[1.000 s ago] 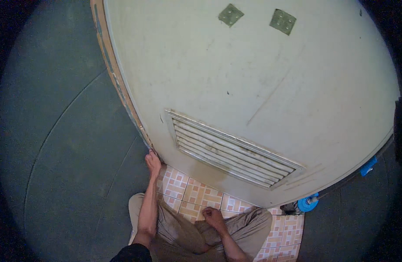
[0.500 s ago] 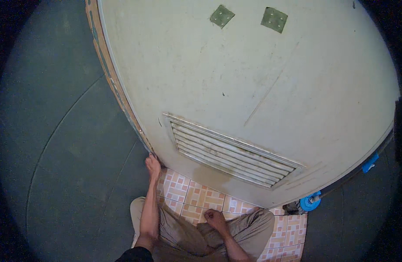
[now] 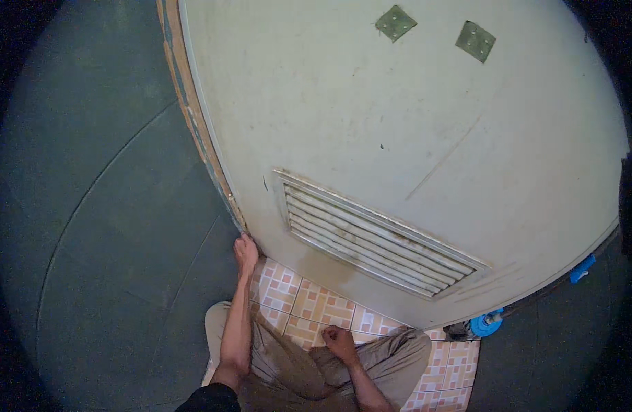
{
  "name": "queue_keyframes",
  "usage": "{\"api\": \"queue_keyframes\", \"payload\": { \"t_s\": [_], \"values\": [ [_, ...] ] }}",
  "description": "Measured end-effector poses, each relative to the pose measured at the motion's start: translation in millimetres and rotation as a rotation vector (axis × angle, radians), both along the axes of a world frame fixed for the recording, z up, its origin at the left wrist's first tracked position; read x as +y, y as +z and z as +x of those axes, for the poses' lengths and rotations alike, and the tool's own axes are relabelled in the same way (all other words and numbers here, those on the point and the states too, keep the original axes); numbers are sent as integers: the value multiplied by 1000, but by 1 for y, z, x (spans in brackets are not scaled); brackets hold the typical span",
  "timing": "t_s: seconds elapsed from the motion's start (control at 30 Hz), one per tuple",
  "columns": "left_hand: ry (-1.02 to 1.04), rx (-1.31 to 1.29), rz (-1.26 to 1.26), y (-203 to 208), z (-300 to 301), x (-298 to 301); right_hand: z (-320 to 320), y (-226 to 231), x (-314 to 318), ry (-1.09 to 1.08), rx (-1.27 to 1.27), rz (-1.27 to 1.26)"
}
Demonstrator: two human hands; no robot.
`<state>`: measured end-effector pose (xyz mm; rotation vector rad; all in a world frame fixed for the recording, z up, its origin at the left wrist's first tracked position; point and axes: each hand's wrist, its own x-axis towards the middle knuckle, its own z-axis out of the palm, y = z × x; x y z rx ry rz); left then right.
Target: The person applies a substance into a gap along the vertical edge of a wooden door frame and presses the frame back against the wall using their fingers.
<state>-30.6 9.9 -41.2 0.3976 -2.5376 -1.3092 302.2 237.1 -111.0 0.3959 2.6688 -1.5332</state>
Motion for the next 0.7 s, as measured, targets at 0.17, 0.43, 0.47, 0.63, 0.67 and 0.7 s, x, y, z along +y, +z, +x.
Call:
{"api": "queue_keyframes", "payload": {
  "t_s": [0.17,0.43,0.47,0.63,0.67,0.7],
  "values": [
    [61,-124,90,-28,-19,-16,-7,-2,-5,17,43,41],
    [20,-43,-1,-6,-3,-8,-4,3,-8,-33,-7,50],
    [88,-76,82,-8,-5,-5,-5,4,-7,-31,-6,51],
    [23,-21,9,-1,1,1,-2,6,-3,-55,-1,4],
    [-37,25,14,10,7,10,1,2,3,-67,-4,15],
    [-41,26,18,16,8,15,0,-2,5,-55,-6,45]
  ]
}}
